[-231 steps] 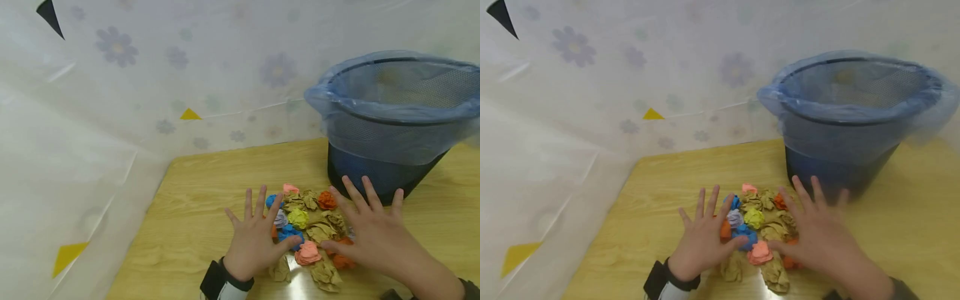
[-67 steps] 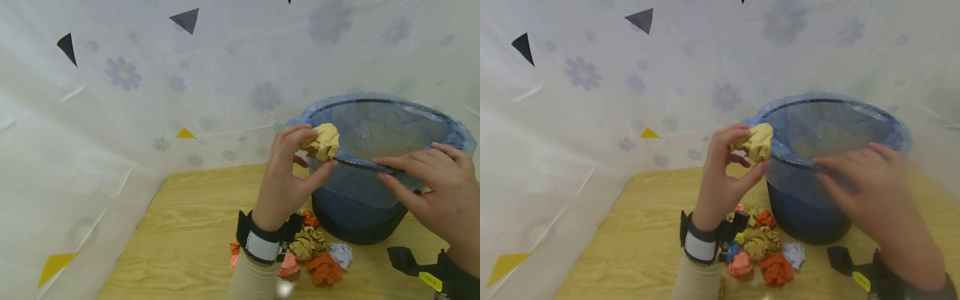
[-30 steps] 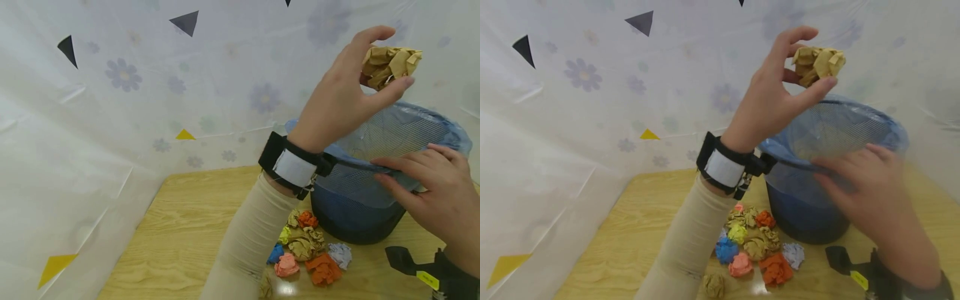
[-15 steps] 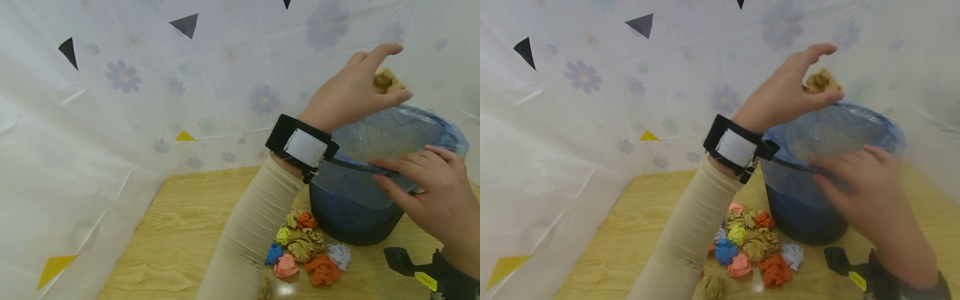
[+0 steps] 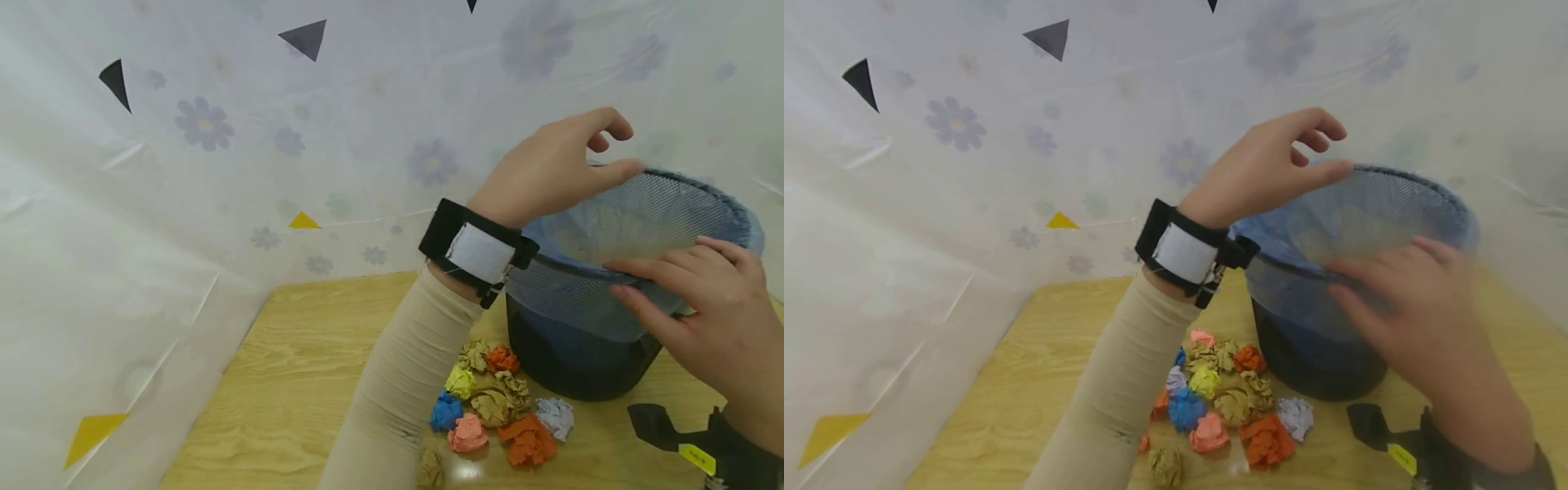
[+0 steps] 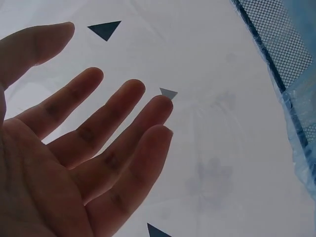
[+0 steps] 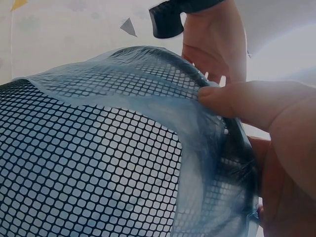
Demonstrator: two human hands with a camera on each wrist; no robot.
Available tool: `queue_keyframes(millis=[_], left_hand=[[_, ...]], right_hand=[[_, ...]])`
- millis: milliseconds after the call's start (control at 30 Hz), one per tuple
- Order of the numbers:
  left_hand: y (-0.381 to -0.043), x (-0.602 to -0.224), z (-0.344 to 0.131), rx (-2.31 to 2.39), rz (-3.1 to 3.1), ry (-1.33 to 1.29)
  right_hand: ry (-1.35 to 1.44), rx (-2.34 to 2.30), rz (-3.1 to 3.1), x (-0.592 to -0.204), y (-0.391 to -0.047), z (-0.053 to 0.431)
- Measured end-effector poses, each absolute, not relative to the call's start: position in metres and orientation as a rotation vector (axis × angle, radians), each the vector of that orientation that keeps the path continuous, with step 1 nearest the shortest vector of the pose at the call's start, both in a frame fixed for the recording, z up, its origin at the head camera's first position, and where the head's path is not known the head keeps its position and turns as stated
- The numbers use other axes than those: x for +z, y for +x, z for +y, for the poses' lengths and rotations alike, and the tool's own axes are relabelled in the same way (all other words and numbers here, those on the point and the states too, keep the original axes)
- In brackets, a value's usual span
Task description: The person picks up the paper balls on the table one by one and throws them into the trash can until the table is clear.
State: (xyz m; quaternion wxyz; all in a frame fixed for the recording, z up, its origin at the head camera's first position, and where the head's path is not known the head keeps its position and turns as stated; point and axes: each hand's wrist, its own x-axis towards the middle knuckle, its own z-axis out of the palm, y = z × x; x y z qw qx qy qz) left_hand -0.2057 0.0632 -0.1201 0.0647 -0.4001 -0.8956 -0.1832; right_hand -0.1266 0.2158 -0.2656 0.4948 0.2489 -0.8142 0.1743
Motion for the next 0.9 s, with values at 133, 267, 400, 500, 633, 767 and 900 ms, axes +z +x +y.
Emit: queue_keyframes(millis=[133, 267, 400, 500, 633, 767, 900], left_hand=[[-0.202, -0.126, 0.042, -0.623, -2.657, -1.230], [-0.194, -0.135, 0.016, -0.714, -2.603, -1.217], [-0.184, -0.147, -0.015, -0.796, -2.525, -1.186], [-0.177, -0.162, -0.036, -0.828, -2.469, -1.170], [-0.169, -0.189, -0.059, -0.800, -2.486, -1.130], [-0.164, -0.215, -0.079, -0.748, -2.576, -1.042], [-0.163, -0.235, -0.094, -0.763, -2.645, -0.946]], right_hand=[[0.598, 0.406, -1.978, -0.264, -0.128, 0.217], [0.571, 0.394, -1.999, -0.263, -0.127, 0.217], [0.522, 0.377, -2.041, -0.263, -0.126, 0.218], [0.513, 0.387, -2.046, -0.264, -0.125, 0.219], [0.521, 0.398, -2.036, -0.265, -0.126, 0.220], [0.521, 0.411, -2.042, -0.266, -0.127, 0.222], [0.520, 0.451, -2.052, -0.265, -0.128, 0.224]])
